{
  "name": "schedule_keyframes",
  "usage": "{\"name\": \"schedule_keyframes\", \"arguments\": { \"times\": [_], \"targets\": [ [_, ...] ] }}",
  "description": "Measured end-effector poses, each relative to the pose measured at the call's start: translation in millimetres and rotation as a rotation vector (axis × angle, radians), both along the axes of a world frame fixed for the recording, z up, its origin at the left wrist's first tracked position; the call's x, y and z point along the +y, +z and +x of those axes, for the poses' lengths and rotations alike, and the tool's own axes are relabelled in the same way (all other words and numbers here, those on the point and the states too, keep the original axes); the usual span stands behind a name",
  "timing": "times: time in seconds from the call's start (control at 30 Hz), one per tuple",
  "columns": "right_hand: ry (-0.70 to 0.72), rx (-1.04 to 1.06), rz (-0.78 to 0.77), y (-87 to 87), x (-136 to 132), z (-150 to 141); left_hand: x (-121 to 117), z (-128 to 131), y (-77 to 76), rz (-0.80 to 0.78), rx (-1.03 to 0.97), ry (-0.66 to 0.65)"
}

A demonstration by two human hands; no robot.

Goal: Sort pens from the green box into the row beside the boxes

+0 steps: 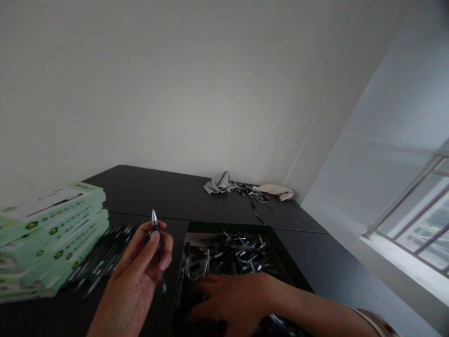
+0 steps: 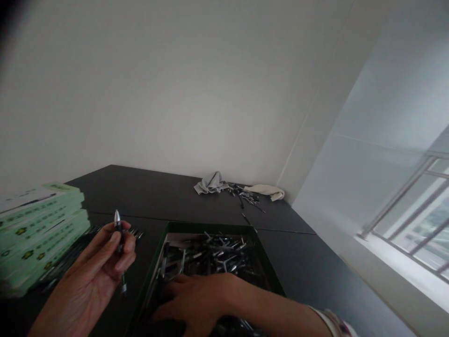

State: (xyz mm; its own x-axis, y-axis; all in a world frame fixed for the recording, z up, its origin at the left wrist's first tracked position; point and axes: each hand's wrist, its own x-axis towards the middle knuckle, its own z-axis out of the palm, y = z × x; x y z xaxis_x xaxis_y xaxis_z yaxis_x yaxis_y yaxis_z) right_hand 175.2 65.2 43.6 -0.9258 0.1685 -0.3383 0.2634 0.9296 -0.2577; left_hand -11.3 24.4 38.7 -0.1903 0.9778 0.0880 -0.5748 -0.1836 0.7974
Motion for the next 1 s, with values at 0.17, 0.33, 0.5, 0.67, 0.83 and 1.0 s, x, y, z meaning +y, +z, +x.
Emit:
{"name": "schedule_keyframes", "arguments": {
  "times": [0.17, 0.33, 0.5, 0.67, 0.83, 1.0],
  "targets": [
    [-0.111, -0.099, 0.177, -14.1, 0.1, -2.5, -1.8, -0.6, 0.0, -0.029, 0.014, -0.009],
    [-0.074, -0.060, 0.150, 5.5, 7.4, 1.4, -3.2, 0.0, 0.9, -0.029, 0.005, -0.016],
    [-0.088, 0.206, 0.234, -5.4, 6.5, -19.8, -2.3, 1.7, 2.1, -0.027, 0.035, -0.027],
    [-0.025, 0.154, 0.328, -23.4, 8.4, -22.1, -3.2, 1.2, 1.6, -0.012, 0.025, -0.020],
    [-0.074, 0.126, 0.327, -16.2, 10.2, -10.5, -2.3, 1.0, 1.3, 0.005, 0.035, -0.033],
    [-0.088, 0.193, 0.285, -18.4, 18.4, -9.2, 2.1, -1.3, -3.7, 0.013, 0.065, -0.018]
  ]
}}
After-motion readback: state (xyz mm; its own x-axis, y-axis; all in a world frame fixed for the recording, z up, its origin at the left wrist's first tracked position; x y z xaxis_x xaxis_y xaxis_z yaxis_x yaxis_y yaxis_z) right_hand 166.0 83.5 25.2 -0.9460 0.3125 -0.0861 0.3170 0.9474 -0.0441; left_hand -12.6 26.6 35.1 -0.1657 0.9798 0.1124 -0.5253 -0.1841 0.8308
